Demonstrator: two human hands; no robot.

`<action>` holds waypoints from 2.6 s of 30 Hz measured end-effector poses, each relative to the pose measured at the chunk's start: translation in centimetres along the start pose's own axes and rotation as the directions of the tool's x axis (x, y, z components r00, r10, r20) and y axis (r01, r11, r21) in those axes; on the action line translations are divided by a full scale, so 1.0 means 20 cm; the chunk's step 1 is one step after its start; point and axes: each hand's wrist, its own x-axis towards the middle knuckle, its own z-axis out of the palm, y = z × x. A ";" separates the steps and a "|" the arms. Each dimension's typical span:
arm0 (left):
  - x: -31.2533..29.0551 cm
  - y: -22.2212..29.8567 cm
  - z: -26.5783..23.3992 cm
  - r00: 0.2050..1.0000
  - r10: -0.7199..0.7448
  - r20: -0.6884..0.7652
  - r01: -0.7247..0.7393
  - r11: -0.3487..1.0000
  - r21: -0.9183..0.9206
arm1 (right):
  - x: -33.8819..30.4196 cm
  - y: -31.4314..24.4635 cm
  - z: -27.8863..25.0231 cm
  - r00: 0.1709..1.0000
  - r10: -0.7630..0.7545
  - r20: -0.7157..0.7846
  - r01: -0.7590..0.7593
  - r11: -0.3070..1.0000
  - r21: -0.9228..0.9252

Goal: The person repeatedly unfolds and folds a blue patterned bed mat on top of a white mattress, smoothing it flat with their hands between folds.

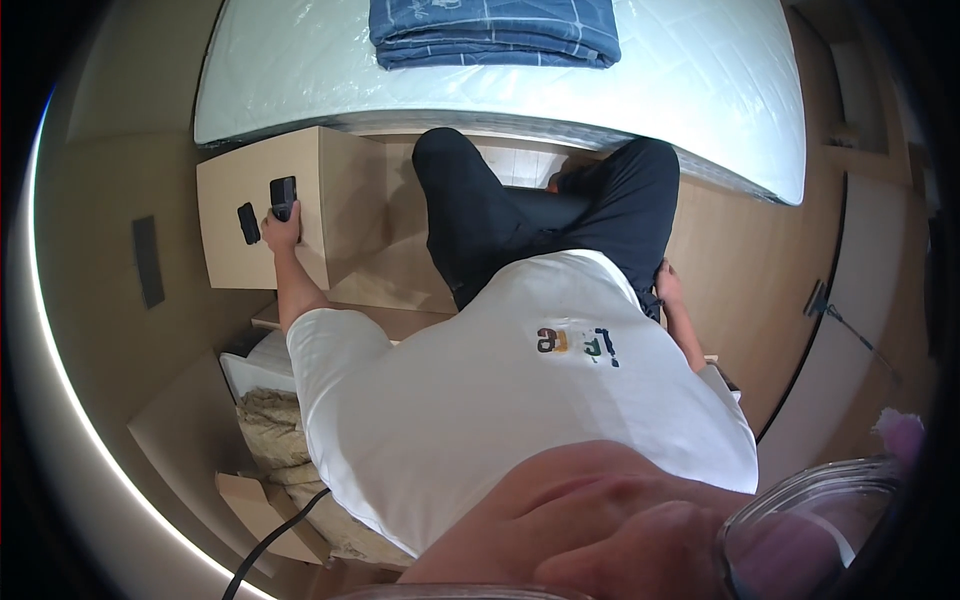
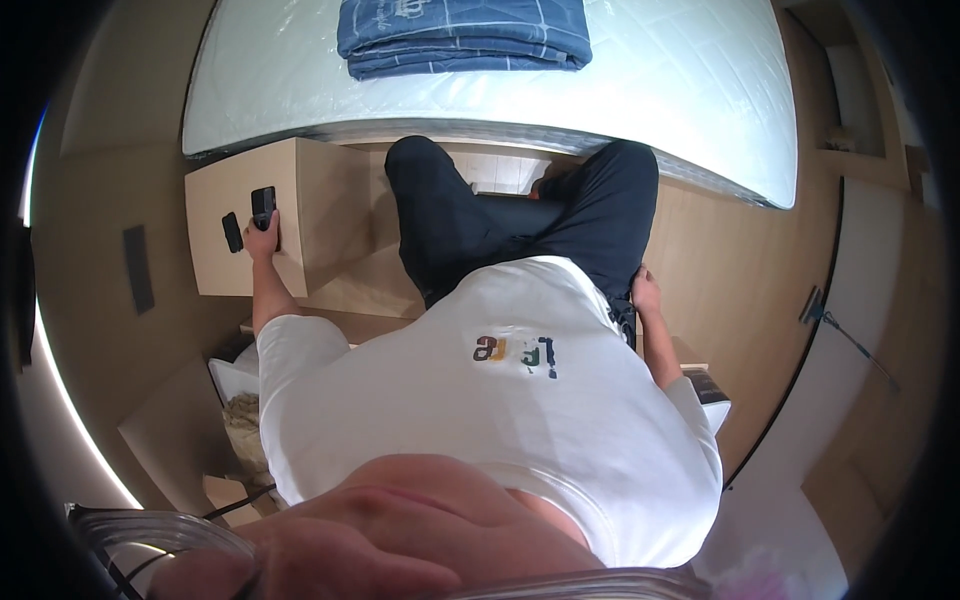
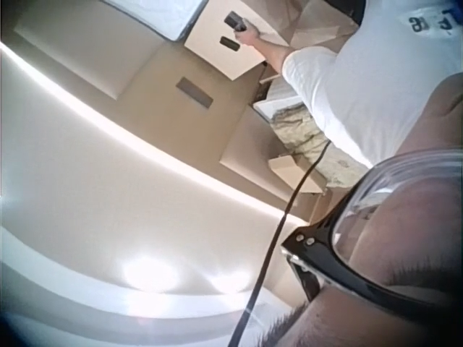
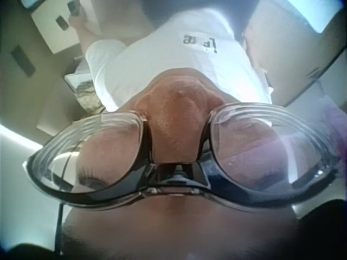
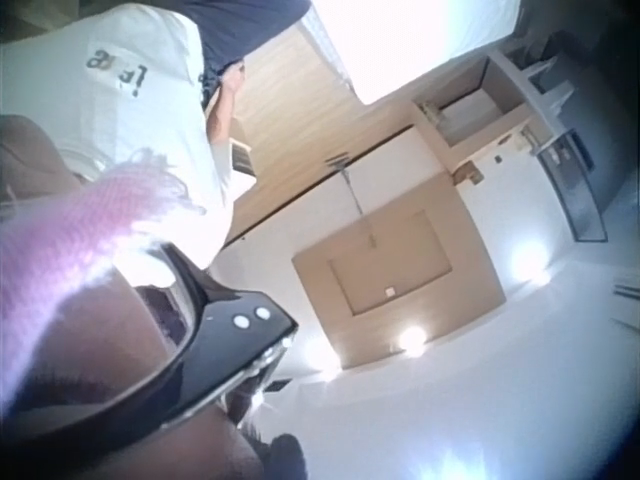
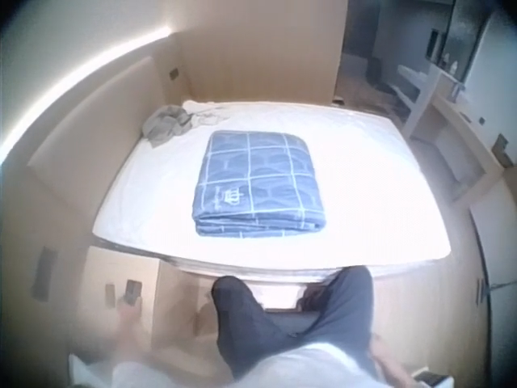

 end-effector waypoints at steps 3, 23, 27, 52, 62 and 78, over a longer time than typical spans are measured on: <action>0.07 0.15 0.04 0.995 0.090 0.030 -0.086 0.990 -0.111 | -0.02 0.06 0.04 0.997 0.075 -0.028 -0.073 0.996 0.061; 0.13 0.12 0.05 0.978 -0.051 0.201 0.101 0.963 -0.251 | 0.09 0.04 0.03 1.000 -0.025 0.006 0.026 0.998 -0.064; 0.14 0.16 0.06 0.990 -0.083 0.111 0.101 0.981 -0.168 | -0.01 0.00 0.04 1.000 -0.014 -0.009 0.014 1.000 -0.021; 0.11 0.28 -0.02 0.964 -0.197 0.178 0.195 0.980 0.030 | 0.31 0.15 0.16 0.996 -0.056 0.067 0.042 0.979 0.198; 0.12 2.11 -0.25 0.855 0.462 0.235 0.045 0.386 -0.921 | 0.22 -1.11 -0.30 0.574 -0.639 -0.511 0.746 0.665 0.006; -0.09 2.91 -0.66 0.936 0.316 -0.157 -0.263 0.327 -0.908 | -0.34 -2.88 -0.31 0.061 -0.953 -0.297 0.960 0.137 -0.242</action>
